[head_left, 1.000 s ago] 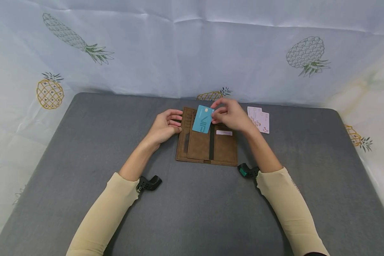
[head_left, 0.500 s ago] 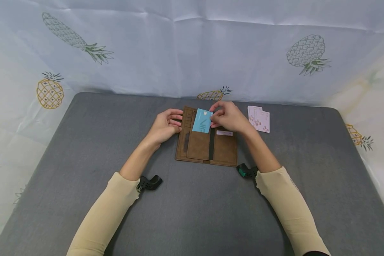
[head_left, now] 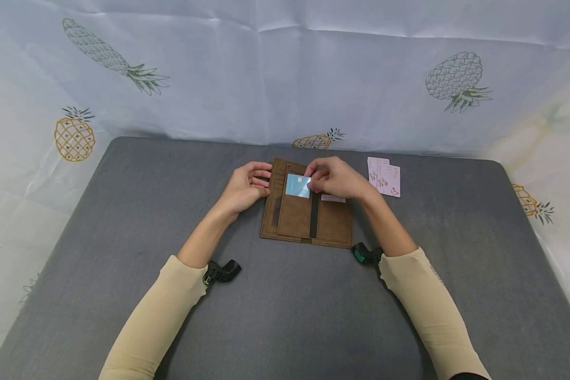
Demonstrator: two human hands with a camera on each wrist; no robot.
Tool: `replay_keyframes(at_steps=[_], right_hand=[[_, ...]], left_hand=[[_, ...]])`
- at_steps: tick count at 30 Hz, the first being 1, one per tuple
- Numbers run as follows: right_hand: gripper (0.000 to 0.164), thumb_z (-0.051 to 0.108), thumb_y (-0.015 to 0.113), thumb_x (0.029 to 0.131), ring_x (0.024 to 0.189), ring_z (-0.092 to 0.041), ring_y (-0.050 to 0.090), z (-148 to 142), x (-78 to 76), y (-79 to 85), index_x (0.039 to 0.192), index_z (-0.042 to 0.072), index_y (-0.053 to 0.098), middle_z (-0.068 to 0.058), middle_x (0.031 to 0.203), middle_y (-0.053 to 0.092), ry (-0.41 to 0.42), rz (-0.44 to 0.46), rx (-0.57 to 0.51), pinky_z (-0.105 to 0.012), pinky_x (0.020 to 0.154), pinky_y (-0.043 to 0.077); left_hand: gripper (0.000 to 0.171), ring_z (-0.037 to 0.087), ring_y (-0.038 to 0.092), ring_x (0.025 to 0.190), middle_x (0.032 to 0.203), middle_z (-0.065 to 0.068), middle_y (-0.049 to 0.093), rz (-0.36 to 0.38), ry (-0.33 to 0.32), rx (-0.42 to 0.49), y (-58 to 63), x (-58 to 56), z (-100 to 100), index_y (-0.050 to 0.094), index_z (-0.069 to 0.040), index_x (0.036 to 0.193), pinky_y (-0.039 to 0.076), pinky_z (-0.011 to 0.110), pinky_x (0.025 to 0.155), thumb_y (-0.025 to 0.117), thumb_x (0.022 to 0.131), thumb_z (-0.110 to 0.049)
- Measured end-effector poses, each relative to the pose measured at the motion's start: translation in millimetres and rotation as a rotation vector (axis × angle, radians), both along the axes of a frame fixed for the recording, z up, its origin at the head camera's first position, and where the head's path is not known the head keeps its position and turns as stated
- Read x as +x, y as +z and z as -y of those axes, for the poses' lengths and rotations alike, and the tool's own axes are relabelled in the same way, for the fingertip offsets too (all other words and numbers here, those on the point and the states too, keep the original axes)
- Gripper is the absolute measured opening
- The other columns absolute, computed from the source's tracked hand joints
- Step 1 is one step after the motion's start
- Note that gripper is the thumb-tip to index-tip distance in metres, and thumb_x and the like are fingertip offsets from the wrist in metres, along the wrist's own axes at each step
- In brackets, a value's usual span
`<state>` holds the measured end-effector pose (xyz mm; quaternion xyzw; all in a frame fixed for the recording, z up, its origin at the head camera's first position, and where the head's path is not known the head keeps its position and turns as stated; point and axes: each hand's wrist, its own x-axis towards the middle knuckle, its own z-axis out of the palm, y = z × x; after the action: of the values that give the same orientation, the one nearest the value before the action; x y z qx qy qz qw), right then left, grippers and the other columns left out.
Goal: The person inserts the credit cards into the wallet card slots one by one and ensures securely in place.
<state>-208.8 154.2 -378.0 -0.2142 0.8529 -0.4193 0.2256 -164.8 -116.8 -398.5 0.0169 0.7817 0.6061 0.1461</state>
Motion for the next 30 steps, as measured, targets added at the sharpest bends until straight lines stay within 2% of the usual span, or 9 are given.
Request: replay_keyframes(at_steps=[4,8,17,26,30], right_hand=[[0.015,0.004,0.071,0.102,0.086,-0.019,0.069,0.4,0.8,0.0,0.116,0.0,0.072,-0.015,0.1,0.074,0.023,-0.026,0.027,-0.026,0.077,0.055],[0.012,0.003,0.074,0.1,0.092,-0.018,0.073,1.0,1.2,0.6,0.111,0.0,0.074,-0.015,0.102,0.076,0.041,-0.014,0.023,-0.022,0.081,0.058],[0.006,0.009,0.077,0.099,0.091,-0.019,0.074,0.7,1.4,0.5,0.103,0.004,0.079,-0.012,0.1,0.08,0.089,-0.025,0.043,-0.026,0.079,0.057],[0.011,0.01,0.077,0.1,0.093,-0.018,0.076,0.0,1.3,2.5,0.107,0.003,0.082,-0.014,0.104,0.082,0.104,-0.023,0.05,-0.024,0.08,0.059],[0.015,0.007,0.073,0.103,0.1,-0.023,0.079,-5.9,-0.5,5.6,0.113,0.0,0.081,-0.017,0.111,0.082,0.122,-0.026,0.02,-0.024,0.084,0.062]], left_hand=[[0.059,0.032,0.064,0.118,0.142,0.02,0.062,-0.005,0.0,-0.003,-0.6,-0.7,-0.1,0.055,-0.005,0.153,0.057,0.036,0.096,0.062,0.097,0.012],[0.059,0.033,0.064,0.119,0.142,0.021,0.063,-0.005,0.003,0.0,0.1,-0.5,-0.3,0.056,-0.005,0.153,0.057,0.036,0.096,0.062,0.096,0.013],[0.06,0.036,0.064,0.121,0.142,0.021,0.063,-0.002,-0.002,-0.004,0.4,-0.5,0.4,0.056,-0.005,0.153,0.057,0.036,0.096,0.063,0.096,0.012],[0.06,0.036,0.064,0.121,0.142,0.021,0.062,0.001,-0.008,-0.006,0.0,-0.9,0.9,0.056,-0.006,0.153,0.057,0.033,0.095,0.062,0.096,0.012],[0.06,0.036,0.064,0.121,0.142,0.021,0.062,0.003,-0.007,-0.003,0.2,-1.2,0.8,0.056,-0.006,0.153,0.057,0.034,0.096,0.062,0.096,0.012]])
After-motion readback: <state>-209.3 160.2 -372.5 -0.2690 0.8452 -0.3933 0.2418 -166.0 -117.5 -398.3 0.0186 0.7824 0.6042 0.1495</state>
